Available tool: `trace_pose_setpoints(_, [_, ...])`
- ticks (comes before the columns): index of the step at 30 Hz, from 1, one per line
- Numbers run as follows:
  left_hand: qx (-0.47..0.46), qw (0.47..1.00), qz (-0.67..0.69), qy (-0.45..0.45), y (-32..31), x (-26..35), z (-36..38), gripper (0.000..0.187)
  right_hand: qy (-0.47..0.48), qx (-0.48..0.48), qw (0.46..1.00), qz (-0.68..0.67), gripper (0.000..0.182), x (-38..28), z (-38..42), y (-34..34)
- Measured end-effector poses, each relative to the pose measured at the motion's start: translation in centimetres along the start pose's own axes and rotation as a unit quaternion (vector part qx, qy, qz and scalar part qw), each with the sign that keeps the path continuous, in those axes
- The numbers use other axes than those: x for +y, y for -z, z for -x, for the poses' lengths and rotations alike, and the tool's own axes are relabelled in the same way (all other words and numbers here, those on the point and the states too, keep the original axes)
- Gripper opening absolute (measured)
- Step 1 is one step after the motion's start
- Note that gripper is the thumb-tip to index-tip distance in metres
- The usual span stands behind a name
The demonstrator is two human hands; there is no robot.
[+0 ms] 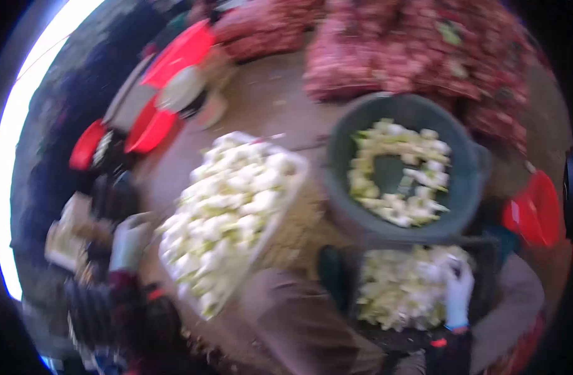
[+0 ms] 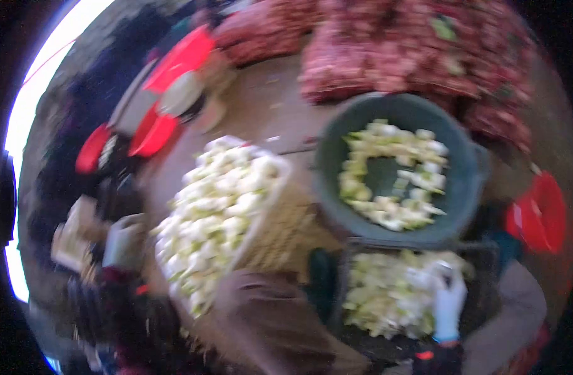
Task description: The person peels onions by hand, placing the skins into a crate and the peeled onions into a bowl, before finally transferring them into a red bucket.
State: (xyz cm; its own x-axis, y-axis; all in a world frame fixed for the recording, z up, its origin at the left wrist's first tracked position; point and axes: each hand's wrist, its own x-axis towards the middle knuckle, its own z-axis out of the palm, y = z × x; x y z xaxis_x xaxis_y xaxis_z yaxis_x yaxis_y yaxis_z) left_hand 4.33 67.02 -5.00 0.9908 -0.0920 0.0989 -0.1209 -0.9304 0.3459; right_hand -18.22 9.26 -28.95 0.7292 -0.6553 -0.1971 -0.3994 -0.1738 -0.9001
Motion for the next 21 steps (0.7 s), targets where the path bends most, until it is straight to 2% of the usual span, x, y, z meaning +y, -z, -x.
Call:
trace_pose_setpoints(1, [0.007, 0.968, 0.166, 0.191, 1.2, 8.9, -1.0, 0.028, 0.013, -0.02, 0.999, 0.023, 0.029, -0.5, 0.1, -0.1])
trace_pose_setpoints(2, [-0.029, 0.966, 0.22, 0.131, 2.4, 8.9, -2.3, 0.028, 0.059, 0.017, 0.998, 0.013, 0.024, 1.7, 0.0, -0.9])
trace_pose_setpoints(4, [-0.065, 0.973, 0.214, 0.054, 2.6, 19.1, -3.6, 0.028, -0.019, -0.039, 0.994, -0.096, 0.025, 1.8, 0.2, -1.6])
trace_pose_setpoints(6, [-0.21, 0.95, 0.229, 0.011, 0.5, 30.0, -4.4, 0.027, -0.096, -0.076, 0.974, -0.192, 0.019, -3.1, 0.6, -1.1])
trace_pose_setpoints(8, [-0.362, 0.917, 0.167, -0.036, -4.3, 38.1, -6.3, 0.029, -0.013, -0.084, 0.978, -0.189, 0.016, -0.7, 0.3, -1.8])
trace_pose_setpoints(9, [-0.421, 0.894, 0.145, -0.054, -7.6, 41.4, -7.8, 0.03, -0.026, -0.088, 0.966, -0.243, 0.017, -0.7, 0.4, -1.6])
trace_pose_setpoints(10, [-0.477, 0.867, 0.121, -0.072, -11.4, 43.8, -9.6, 0.032, -0.049, -0.115, 0.971, -0.205, 0.02, -0.7, 0.2, -0.6])
trace_pose_setpoints(12, [-0.535, 0.827, 0.165, -0.048, -21.1, 45.5, -14.3, 0.04, -0.113, -0.105, 0.962, -0.226, 0.029, 0.8, 0.0, -0.2])
trace_pose_setpoints(14, [-0.523, 0.832, 0.177, -0.047, -31.3, 45.6, -19.0, 0.045, -0.204, -0.017, 0.893, -0.401, 0.02, -0.3, -0.6, 0.3])
trace_pose_setpoints(15, [-0.459, 0.872, 0.129, -0.108, -38.0, 43.8, -22.1, 0.049, -0.208, -0.007, 0.889, -0.409, 0.02, -0.3, -0.9, 1.0])
trace_pose_setpoints(16, [-0.39, 0.902, 0.084, -0.167, -43.3, 42.5, -24.4, 0.053, -0.201, -0.024, 0.916, -0.346, 0.02, -0.4, -1.2, 1.9])
trace_pose_setpoints(18, [-0.234, 0.955, -0.046, -0.174, -49.3, 43.6, -25.7, 0.059, -0.186, -0.055, 0.96, -0.203, 0.02, 0.7, -2.2, 2.6])
trace_pose_setpoints(19, [-0.186, 0.966, -0.02, -0.181, -53.0, 42.1, -27.1, 0.065, -0.167, -0.034, 0.945, -0.279, 0.021, 1.7, -2.4, 1.8])
trace_pose_setpoints(20, [-0.155, 0.974, -0.035, -0.164, -56.2, 41.1, -28.1, 0.066, -0.177, -0.026, 0.945, -0.275, 0.021, 2.0, -3.4, 1.9])
trace_pose_setpoints(21, [-0.111, 0.952, -0.109, -0.265, -61.7, 36.1, -30.5, 0.061, -0.202, -0.053, 0.955, -0.211, 0.021, 1.8, -4.0, 2.4])
